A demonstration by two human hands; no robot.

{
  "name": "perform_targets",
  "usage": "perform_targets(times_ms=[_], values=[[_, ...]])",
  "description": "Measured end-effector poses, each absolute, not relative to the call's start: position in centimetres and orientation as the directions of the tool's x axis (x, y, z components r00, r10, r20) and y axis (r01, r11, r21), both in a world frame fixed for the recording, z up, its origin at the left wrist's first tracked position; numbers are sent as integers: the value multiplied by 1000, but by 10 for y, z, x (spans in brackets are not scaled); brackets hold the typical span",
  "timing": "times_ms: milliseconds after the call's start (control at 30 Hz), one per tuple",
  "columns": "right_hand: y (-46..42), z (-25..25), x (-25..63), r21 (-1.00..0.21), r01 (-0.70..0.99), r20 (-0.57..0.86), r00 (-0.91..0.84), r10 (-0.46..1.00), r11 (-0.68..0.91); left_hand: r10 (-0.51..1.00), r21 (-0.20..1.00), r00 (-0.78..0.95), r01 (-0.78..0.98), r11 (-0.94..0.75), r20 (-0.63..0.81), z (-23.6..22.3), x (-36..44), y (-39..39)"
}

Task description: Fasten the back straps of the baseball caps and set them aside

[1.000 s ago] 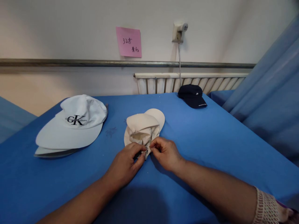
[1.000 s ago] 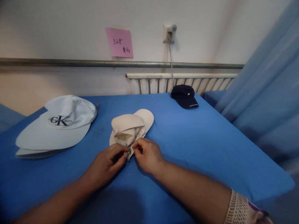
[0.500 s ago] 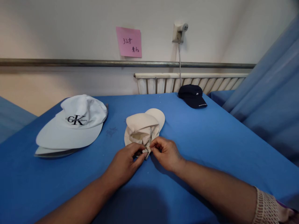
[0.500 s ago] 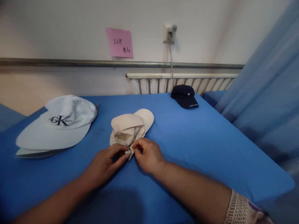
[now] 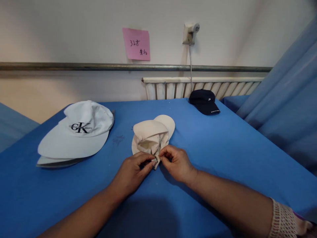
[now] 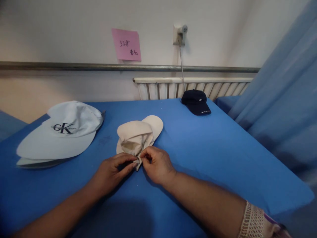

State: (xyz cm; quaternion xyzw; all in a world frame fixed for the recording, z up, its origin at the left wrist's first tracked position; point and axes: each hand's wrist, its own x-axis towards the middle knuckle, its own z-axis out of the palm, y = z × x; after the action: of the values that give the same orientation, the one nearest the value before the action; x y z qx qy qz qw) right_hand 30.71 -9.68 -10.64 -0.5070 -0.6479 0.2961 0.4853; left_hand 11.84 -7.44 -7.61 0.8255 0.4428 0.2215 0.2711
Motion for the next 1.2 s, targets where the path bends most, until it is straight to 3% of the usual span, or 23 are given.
perform_targets(times_ms=[133, 533, 800, 1200], values=[[-96, -106, 308, -876, 361, 337, -15, 941, 319, 886, 640, 453, 652, -407, 102, -77, 121, -76], [-96, -106, 308, -880, 337, 350, -13, 937, 334, 801, 591, 556, 576, -565, 223, -80, 119, -73], [-95, -109, 307, -871, 356, 359, -9, 933, 339, 876, 552, 464, 699, -455, 134, -77, 118, -77], [-95, -108, 308, -873, 352, 358, -9, 934, 338, 849, 642, 512, 610, -464, 127, -74, 120, -78]])
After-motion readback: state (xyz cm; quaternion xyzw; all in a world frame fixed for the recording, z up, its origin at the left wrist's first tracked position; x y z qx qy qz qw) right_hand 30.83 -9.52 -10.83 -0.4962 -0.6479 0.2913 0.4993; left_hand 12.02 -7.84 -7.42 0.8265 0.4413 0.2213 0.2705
